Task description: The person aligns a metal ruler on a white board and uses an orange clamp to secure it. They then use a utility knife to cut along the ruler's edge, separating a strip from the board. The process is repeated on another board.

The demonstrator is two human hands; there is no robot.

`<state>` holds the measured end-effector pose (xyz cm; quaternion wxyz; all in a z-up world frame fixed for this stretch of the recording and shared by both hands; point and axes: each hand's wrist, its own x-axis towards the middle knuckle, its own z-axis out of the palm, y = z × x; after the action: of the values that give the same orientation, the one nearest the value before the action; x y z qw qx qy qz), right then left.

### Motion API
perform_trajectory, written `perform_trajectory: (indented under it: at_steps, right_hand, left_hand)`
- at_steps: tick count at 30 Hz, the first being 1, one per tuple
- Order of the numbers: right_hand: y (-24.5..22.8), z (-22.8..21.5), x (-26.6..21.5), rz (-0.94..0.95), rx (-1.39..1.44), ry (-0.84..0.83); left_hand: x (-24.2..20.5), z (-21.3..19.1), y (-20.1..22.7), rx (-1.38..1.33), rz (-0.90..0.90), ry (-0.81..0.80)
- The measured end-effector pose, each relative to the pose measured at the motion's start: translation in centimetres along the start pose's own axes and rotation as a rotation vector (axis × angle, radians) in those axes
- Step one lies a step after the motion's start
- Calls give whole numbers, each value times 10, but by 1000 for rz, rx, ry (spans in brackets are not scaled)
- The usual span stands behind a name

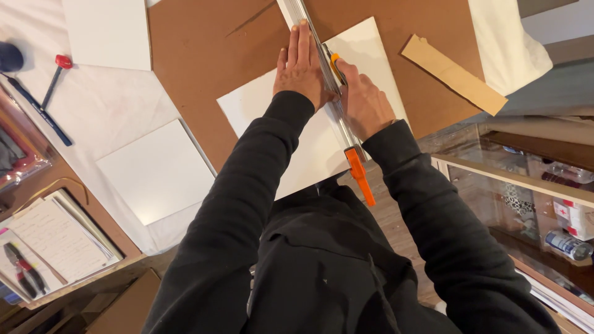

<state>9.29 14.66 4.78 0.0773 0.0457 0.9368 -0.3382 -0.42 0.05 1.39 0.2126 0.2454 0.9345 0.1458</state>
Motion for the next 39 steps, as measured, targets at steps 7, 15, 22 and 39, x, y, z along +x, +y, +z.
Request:
perform_trajectory:
  at_steps: [7,15,22,39]
  right_hand:
    - [-1,3,1,6,-18,-19]
    - [-5,-8,10,38,-38,-125]
    - [-5,-10,-21,16,-82,-96]
    - [-1,-29,-92,91,-31,-192]
  left_hand:
    - [-2,7,-3,-17,10,47]
    - [3,15,-6,-11,31,80]
    - [-1,8,-4,10,25,7]
    - [5,12,-3,49,2,-25]
